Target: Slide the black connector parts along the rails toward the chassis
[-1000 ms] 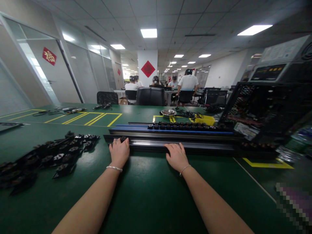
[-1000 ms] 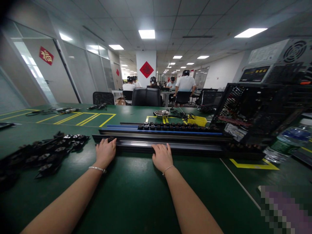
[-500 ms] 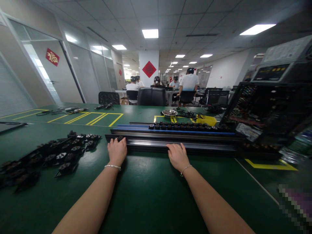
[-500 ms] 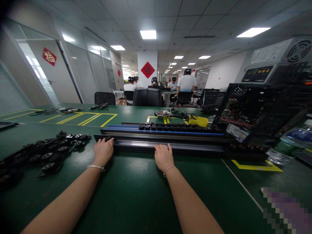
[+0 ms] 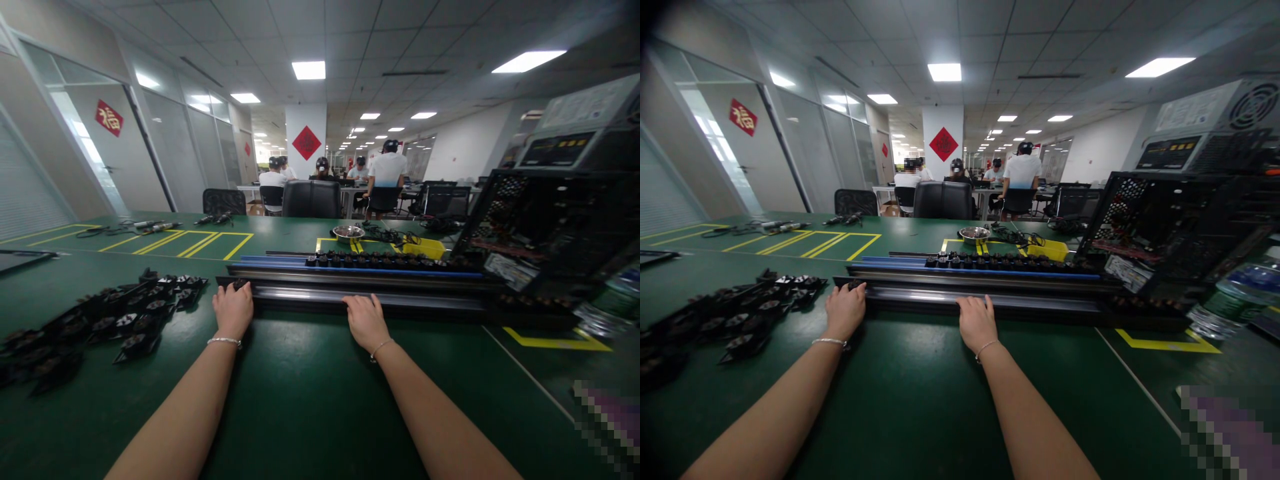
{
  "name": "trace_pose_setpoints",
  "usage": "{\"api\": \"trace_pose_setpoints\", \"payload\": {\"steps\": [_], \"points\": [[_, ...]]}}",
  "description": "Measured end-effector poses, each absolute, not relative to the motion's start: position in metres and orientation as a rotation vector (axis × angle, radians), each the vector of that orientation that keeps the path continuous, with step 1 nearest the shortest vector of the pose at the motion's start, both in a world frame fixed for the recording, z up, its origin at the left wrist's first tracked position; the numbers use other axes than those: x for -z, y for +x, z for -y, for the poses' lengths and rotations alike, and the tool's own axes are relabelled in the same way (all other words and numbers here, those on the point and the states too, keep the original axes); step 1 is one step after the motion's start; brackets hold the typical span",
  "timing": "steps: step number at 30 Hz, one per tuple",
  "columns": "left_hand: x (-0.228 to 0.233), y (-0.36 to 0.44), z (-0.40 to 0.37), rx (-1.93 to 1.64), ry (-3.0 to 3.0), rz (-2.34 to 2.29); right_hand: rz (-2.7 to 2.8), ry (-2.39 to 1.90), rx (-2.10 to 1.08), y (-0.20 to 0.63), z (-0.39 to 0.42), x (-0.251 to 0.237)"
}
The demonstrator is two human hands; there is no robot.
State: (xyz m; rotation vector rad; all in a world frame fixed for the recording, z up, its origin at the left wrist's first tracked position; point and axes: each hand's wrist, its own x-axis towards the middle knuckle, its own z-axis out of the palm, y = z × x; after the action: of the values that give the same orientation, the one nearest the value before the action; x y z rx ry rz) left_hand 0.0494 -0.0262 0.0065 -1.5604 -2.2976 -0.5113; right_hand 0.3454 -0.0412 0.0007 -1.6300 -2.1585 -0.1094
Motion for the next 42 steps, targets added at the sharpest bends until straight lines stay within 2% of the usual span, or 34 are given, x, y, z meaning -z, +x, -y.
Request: {"api": "trace_pose_setpoints", "payload": {"steps": [30, 42], "points": [[-0.013, 0.028, 0.025, 0.561, -1.573, 2.414, 2.167, -1.667, 0.099, 0.348, 0.038, -0.002], [-0.017, 0.005, 0.028, 0.726, -1.300, 2.594, 2.172, -1.670, 0.134, 0.348, 0.038, -0.001]]}}
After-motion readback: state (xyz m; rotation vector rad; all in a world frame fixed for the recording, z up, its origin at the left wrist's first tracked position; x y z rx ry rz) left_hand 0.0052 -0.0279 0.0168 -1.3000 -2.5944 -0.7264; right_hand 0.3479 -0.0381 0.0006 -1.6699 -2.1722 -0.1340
